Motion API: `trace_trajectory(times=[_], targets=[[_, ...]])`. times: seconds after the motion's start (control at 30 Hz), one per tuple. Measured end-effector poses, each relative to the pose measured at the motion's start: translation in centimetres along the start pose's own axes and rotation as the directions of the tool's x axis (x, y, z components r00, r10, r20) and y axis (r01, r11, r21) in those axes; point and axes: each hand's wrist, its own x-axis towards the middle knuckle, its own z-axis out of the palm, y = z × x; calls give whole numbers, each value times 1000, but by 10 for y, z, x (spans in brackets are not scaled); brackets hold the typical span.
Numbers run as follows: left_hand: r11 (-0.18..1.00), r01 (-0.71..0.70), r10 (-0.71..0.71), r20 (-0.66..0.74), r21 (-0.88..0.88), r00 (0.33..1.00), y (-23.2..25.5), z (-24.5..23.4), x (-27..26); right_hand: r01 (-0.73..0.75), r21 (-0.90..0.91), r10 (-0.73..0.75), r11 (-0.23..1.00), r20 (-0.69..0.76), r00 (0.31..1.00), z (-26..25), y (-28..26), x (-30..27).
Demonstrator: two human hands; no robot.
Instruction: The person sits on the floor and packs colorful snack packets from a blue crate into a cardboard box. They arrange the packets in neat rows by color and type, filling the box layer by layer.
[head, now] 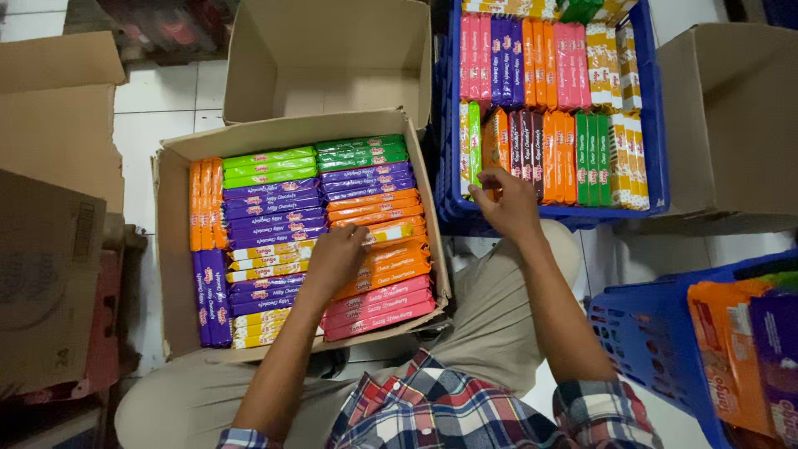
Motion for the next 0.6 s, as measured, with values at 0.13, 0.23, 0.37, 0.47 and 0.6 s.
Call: trace_trajectory(times=[0.13,0.23,0.37,0.47,0.6], targets=[[996,51,-48,36,-75,998,34,14,-3,-155,32,156,987,-39,987,17,27,-4],[990,130,-124,91,-61,988,56,5,0,-148,-71,149,986,13,989,16,30,5],[990,132,-127,112,-39,986,60,23,5,-208,-222,260,953,236,936,49,52,26],[996,86,-83,71,-28,994,71,21,2,-232,-195,278,953,256,926,60,46,42],[995,29,-28,16,-95,999,93,3,-26,-240,-222,286,945,202,937,69,69,39]])
